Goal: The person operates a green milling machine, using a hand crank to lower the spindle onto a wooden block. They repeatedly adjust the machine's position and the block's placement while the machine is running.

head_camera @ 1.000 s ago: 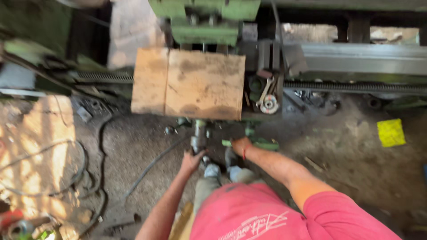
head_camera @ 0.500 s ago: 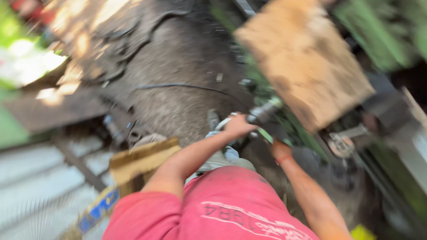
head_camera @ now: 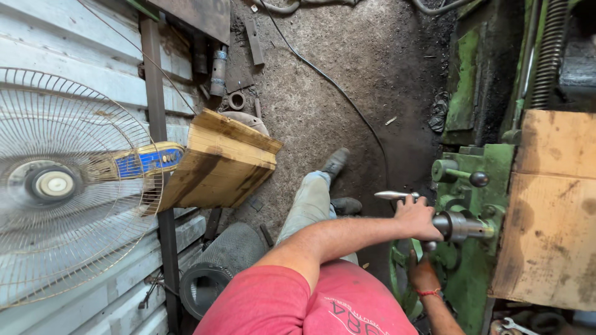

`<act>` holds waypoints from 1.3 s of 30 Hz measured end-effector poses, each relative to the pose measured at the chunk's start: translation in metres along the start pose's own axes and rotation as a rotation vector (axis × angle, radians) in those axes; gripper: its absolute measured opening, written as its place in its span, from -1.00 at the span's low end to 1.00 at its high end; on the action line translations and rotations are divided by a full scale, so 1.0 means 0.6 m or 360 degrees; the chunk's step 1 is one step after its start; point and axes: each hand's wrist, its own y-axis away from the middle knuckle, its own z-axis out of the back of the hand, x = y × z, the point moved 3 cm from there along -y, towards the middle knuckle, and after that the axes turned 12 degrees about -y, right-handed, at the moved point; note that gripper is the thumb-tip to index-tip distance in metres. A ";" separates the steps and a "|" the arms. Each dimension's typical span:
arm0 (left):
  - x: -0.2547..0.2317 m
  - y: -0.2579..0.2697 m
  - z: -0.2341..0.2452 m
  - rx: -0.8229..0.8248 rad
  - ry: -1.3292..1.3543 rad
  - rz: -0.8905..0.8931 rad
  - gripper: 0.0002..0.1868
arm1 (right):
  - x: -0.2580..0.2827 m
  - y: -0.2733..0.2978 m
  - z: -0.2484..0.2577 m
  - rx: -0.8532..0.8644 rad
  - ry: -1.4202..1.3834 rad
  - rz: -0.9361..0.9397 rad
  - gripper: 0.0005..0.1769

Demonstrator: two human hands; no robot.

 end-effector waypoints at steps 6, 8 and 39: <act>0.016 -0.021 -0.021 0.0033 -0.0008 -0.0163 -0.16 | 0.021 0.002 0.011 -0.0030 -0.0085 -0.0073 -0.08; 0.025 -0.023 -0.022 0.0055 -0.0050 -0.0265 -0.13 | 0.024 0.005 0.013 -0.0035 -0.0053 -0.0145 -0.10; 0.106 -0.146 0.080 0.1012 0.0157 -0.0238 -0.07 | -0.056 -0.032 -0.085 -0.0596 0.0085 -0.0299 -0.66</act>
